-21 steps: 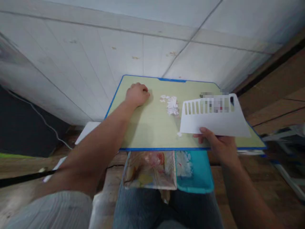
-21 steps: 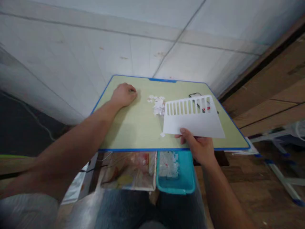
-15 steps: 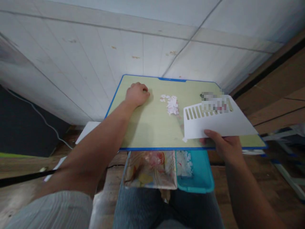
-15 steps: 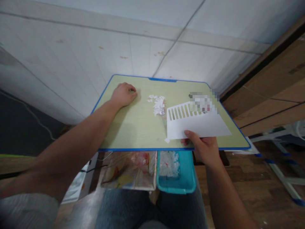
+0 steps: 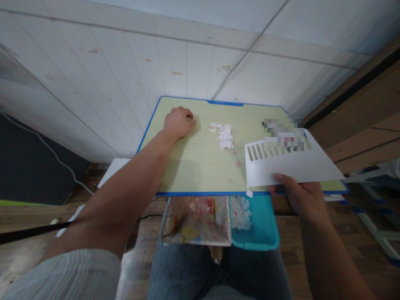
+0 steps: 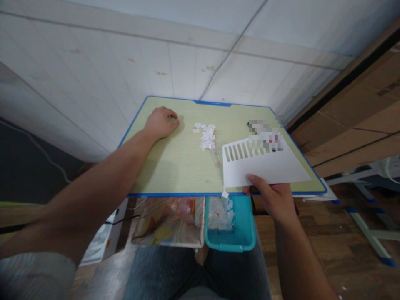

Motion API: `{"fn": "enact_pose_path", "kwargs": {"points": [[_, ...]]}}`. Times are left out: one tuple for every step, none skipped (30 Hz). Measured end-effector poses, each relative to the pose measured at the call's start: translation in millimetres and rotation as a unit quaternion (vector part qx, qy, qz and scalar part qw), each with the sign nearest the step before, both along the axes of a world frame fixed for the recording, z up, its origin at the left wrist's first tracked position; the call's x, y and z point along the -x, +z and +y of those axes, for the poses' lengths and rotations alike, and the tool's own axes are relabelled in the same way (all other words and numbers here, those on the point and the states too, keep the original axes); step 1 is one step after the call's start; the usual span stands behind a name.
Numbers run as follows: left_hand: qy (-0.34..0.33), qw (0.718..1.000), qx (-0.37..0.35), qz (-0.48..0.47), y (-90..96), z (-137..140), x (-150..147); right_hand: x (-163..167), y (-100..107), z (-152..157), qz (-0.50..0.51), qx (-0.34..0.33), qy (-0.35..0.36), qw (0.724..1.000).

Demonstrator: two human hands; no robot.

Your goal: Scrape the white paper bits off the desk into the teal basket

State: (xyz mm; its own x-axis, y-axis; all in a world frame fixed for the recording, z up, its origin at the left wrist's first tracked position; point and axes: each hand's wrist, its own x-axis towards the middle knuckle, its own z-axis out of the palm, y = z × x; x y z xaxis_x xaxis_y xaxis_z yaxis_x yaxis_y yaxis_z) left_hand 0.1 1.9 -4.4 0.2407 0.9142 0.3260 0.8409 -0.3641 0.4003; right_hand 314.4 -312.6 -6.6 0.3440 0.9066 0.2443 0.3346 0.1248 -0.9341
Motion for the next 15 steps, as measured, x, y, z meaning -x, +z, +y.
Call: {"fn": "enact_pose_path", "kwargs": {"points": [[0.0, 1.0, 0.001, 0.0, 0.1, -0.1, -0.2, 0.4, 0.7, 0.3, -0.002, 0.002, 0.002, 1.0], [0.0, 1.0, 0.001, 0.0, 0.2, -0.2, -0.4, 0.5, 1.1, 0.4, -0.001, 0.005, 0.007, 1.0], [0.0, 1.0, 0.002, 0.001, 0.3, -0.2, -0.5, 0.3, 1.2, 0.5, 0.004, 0.009, 0.013, 1.0], [0.001, 1.0, 0.002, 0.001, 0.3, -0.2, -0.7, 0.2, 1.2, 0.6, 0.013, 0.013, 0.017, 1.0], [0.001, 1.0, 0.002, 0.001, 0.3, -0.2, -0.8, 0.3, 1.3, 0.7, 0.02, 0.017, 0.016, 1.0], [0.001, 1.0, 0.002, 0.002, 0.3, -0.1, -0.9, 0.8, 1.5, 0.8, 0.025, 0.019, 0.011, 0.999], [0.002, 1.0, 0.003, 0.003, 0.2, 0.0, -0.9, 1.5, 1.9, 1.0, 0.026, 0.021, 0.003, 0.999], [0.002, 1.0, 0.003, 0.003, 0.2, 0.2, -0.9, 2.3, 2.5, 1.1, 0.023, 0.022, -0.004, 0.999], [0.002, 1.0, 0.003, 0.004, 0.1, 0.4, -0.8, 2.9, 3.1, 1.1, 0.018, 0.022, -0.009, 1.0], [0.001, 1.0, 0.004, 0.003, 0.0, 0.5, -0.7, 3.1, 3.4, 1.0, 0.01, 0.023, -0.009, 1.0], [-0.001, 1.0, 0.005, 0.002, 0.0, 0.6, -0.6, 2.6, 3.3, 0.8, 0.005, 0.023, -0.006, 1.0], [-0.003, 1.0, 0.006, 0.0, 0.1, 0.7, -0.6, 1.4, 2.5, 0.4, 0.0, 0.023, 0.001, 1.0], [-0.004, 1.0, 0.007, -0.001, 0.1, 0.6, -0.5, -0.5, 1.2, -0.1, -0.004, 0.022, 0.011, 1.0], [-0.004, 1.0, 0.008, 0.0, 0.3, 0.5, -0.5, -2.8, -0.6, -0.5, -0.014, 0.018, 0.016, 1.0], [-0.003, 1.0, 0.009, 0.001, 0.5, 0.3, -0.6, -5.2, -2.7, -0.9, -0.022, 0.013, 0.018, 0.999]]}}
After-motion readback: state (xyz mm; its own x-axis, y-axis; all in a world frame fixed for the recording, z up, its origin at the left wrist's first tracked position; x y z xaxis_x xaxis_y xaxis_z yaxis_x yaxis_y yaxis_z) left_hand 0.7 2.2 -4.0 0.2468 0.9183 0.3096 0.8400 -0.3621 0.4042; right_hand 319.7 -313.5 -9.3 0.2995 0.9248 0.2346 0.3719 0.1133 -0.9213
